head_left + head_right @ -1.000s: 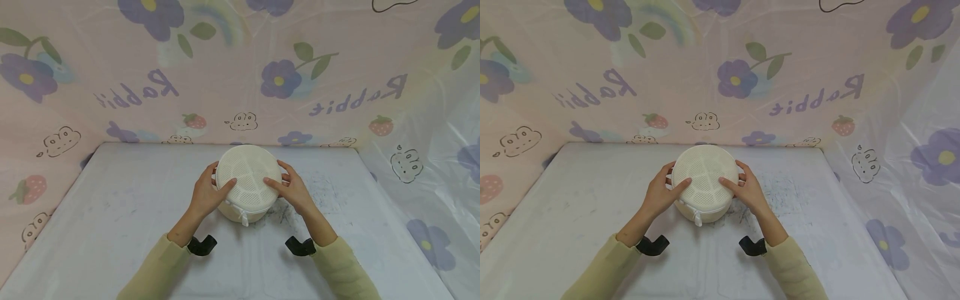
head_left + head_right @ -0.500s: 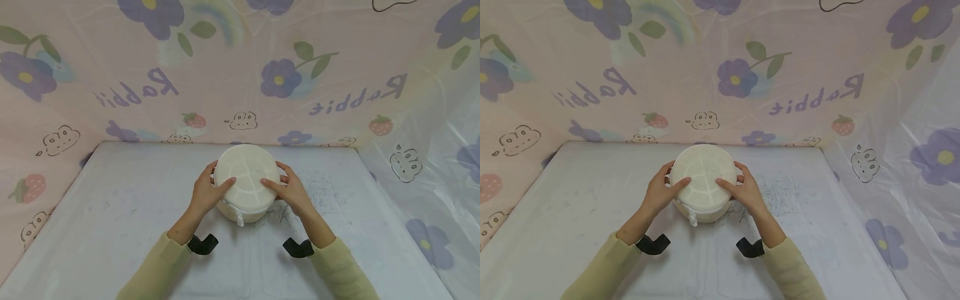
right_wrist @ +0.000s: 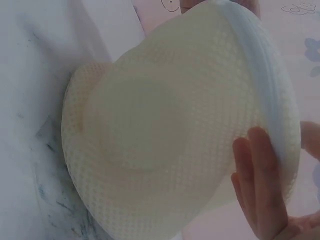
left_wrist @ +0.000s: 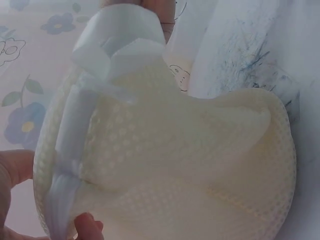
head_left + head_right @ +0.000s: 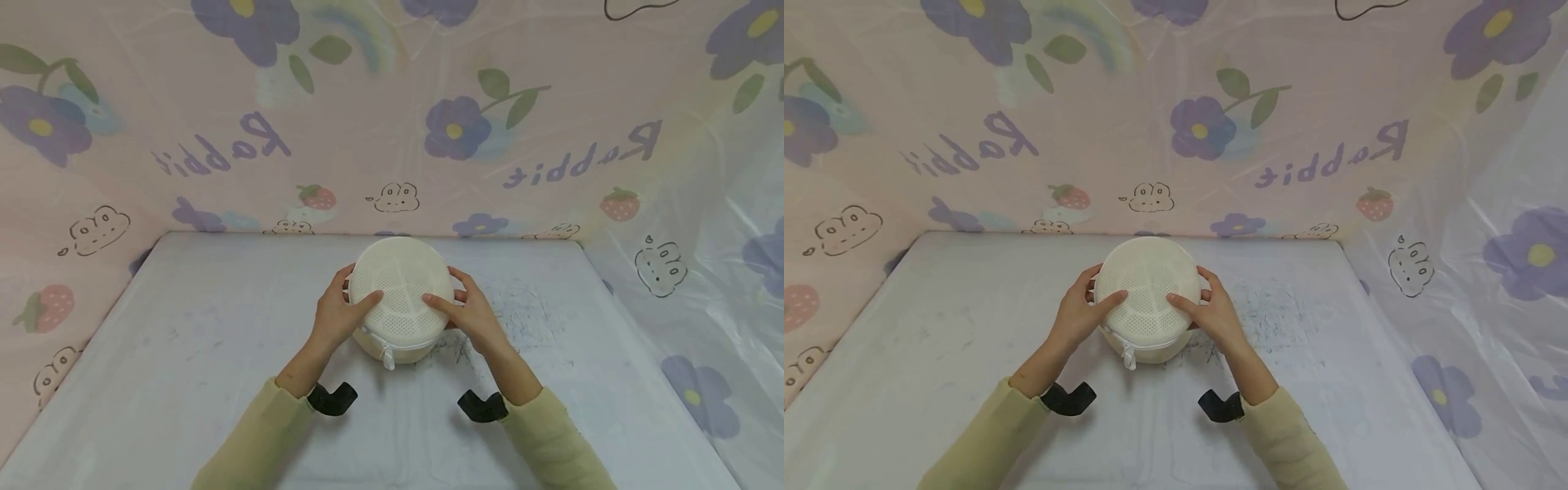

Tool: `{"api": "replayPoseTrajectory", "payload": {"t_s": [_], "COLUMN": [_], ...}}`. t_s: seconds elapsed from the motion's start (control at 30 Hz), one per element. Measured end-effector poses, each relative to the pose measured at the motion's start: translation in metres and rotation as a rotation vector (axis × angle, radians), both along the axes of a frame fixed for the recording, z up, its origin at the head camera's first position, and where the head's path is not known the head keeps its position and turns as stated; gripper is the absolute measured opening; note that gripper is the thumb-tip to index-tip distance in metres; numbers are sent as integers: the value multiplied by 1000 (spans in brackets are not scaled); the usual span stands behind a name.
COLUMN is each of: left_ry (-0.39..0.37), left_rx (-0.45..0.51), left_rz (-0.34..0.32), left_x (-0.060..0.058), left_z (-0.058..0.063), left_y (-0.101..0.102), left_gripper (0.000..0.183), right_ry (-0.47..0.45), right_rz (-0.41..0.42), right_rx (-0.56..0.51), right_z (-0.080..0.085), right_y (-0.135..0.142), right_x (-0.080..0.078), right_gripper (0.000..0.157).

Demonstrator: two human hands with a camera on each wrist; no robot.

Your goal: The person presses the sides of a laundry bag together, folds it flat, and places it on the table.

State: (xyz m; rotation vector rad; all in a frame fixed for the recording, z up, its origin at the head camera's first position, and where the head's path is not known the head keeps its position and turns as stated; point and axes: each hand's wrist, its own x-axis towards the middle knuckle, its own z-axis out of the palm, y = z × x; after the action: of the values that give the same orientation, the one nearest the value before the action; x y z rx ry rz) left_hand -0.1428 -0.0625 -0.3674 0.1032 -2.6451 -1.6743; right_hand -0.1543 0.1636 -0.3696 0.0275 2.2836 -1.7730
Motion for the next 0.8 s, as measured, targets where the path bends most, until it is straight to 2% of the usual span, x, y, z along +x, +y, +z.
{"api": "replayPoseTrajectory", "payload": {"t_s": [0.47,0.63,0.8], "left_ry": [-62,-61,-93], "left_rx": [105,84,90], "left_rz": [-17,-4,-1], "left_x": [-2,-5,-7], "left_z": [-9,-13,-14], "left_y": [-1,0,-1], "left_gripper": [69,70,70], "right_ry": [-44,-44,-48], "right_rz": [-17,-27,-30], "right_rx": [-81,-69,-51], "right_z": [-11,-14,-18], "right_y": [-8,-9,-10], "right_x": [0,0,-2], "right_gripper": [79,78,80]}}
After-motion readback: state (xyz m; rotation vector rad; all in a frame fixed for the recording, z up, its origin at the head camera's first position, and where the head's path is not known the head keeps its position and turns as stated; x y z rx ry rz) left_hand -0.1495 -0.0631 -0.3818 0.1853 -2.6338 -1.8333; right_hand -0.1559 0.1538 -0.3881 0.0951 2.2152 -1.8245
